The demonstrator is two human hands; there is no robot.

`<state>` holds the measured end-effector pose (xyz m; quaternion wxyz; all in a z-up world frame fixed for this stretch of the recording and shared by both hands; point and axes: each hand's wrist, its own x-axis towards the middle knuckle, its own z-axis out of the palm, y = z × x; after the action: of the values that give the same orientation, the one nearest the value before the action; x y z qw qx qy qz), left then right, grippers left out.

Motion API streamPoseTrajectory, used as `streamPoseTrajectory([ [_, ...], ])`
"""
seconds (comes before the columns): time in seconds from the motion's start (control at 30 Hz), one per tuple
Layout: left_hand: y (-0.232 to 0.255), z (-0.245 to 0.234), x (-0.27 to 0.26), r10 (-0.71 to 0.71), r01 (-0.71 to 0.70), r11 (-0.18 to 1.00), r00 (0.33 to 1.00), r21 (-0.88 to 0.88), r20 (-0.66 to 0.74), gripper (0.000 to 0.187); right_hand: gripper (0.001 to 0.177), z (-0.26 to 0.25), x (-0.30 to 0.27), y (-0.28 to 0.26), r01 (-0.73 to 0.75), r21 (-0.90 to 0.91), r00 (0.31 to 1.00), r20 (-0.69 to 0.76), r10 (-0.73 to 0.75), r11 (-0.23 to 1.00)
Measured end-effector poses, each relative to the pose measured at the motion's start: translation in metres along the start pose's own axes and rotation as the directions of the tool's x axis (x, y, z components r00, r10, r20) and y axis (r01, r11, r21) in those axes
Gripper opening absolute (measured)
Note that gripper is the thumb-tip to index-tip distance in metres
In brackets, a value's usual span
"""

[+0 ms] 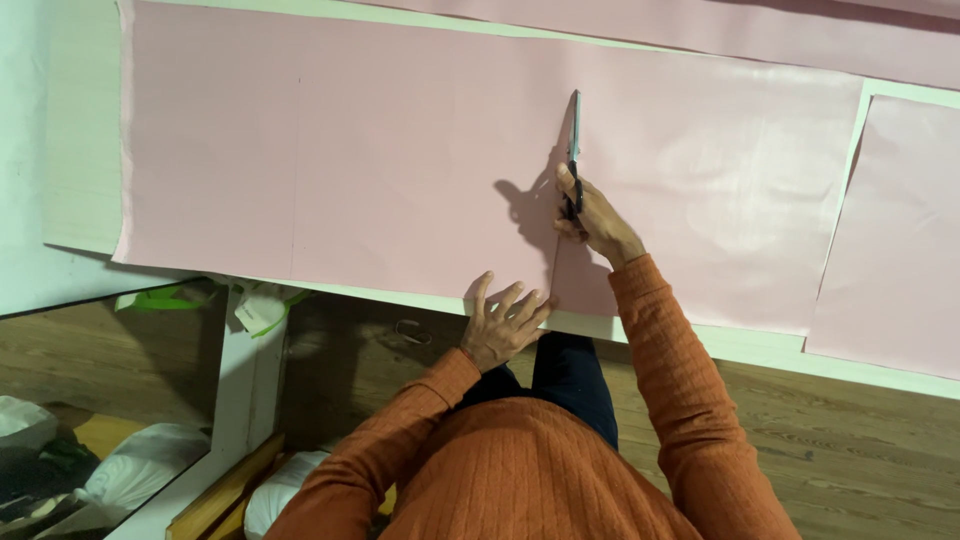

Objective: Cutting several rectangular pieces from a large roll of pink fabric using scissors on a workshop table.

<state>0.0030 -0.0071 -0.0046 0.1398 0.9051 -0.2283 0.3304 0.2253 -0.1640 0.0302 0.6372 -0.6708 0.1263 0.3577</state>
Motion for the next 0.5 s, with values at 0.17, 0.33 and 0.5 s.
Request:
streamPoseTrajectory([
  [0.17,-0.002,-0.002,0.0,0.017,-0.017,1.0,1.0,0.004,0.024,0.044,0.07,0.0,0.0,-0.014,0.002,-0.009,1.0,-0.006,-0.002,1.0],
  [0.33,-0.002,-0.004,0.003,0.016,-0.017,1.0,1.0,0.008,0.023,0.046,0.071,0.001,0.003,-0.022,0.001,-0.016,1.0,-0.004,-0.001,1.0],
  [0.5,-0.001,-0.005,0.005,0.012,-0.013,0.999,1.0,0.038,0.026,0.048,0.072,-0.001,0.006,-0.027,0.025,0.019,0.999,0.025,-0.025,1.0],
])
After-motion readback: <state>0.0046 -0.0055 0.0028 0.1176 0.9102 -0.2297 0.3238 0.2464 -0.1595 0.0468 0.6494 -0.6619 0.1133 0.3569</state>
